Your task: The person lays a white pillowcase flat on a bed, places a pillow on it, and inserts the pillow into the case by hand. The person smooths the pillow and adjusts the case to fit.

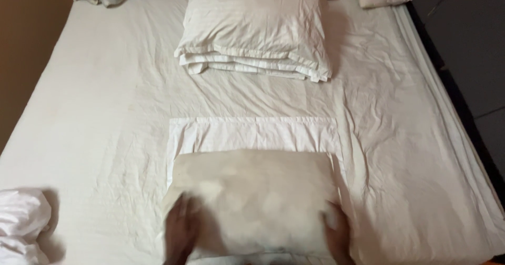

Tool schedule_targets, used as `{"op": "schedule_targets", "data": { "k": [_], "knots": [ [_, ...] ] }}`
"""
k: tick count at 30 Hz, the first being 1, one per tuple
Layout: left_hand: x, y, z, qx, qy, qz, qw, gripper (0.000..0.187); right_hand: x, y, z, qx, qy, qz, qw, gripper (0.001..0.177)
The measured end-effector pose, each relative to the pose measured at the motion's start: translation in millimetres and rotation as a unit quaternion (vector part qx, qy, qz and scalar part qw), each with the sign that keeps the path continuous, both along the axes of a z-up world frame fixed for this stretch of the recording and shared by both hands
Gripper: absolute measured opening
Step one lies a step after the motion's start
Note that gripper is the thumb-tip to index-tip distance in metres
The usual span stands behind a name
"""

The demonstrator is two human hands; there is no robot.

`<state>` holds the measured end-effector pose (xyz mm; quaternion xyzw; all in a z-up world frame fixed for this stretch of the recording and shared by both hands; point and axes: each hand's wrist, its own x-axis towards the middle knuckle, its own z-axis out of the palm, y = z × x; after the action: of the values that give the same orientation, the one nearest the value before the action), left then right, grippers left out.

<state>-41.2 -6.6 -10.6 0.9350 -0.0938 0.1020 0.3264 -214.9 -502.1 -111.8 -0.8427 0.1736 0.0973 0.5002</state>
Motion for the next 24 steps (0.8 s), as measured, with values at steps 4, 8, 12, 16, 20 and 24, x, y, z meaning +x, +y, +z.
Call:
{"op": "schedule_targets", "data": {
  "k": [4, 8, 12, 16, 20, 24],
  "knots": [
    [17.4, -78.0, 67.7, 0.116, 0.05, -0.054, 0.99, 0.056, 129.4, 119.9, 172.8, -0.22, -0.06, 0.125, 0.966, 0.062],
    [33.4, -66.0, 49.2, 0.192, 0.112, -0.062, 0.973, 0.056, 152.3, 115.4, 163.9, -0.326, -0.058, 0.189, 0.925, 0.067],
    [25.1, -14.5, 34.3, 0.203, 0.165, -0.034, 0.965, 0.063, 115.6, 46.8, 128.3, -0.413, 0.061, 0.127, 0.9, 0.074],
    [2.7, 28.1, -5.7, 0.216, 0.269, 0.03, 0.938, 0.068, 59.4, -32.7, 67.3, -0.279, 0.172, -0.045, 0.944, 0.086],
    [-26.3, 46.3, -73.8, -0.071, 0.205, 0.17, 0.961, 0.066, -14.9, -56.0, 50.2, -0.276, 0.177, -0.093, 0.94, 0.086],
    [-46.8, -4.3, -41.0, 0.01, 0.108, 0.068, 0.992, 0.067, -50.4, 60.2, 118.8, -0.293, 0.102, 0.064, 0.949, 0.078]
  ]
}}
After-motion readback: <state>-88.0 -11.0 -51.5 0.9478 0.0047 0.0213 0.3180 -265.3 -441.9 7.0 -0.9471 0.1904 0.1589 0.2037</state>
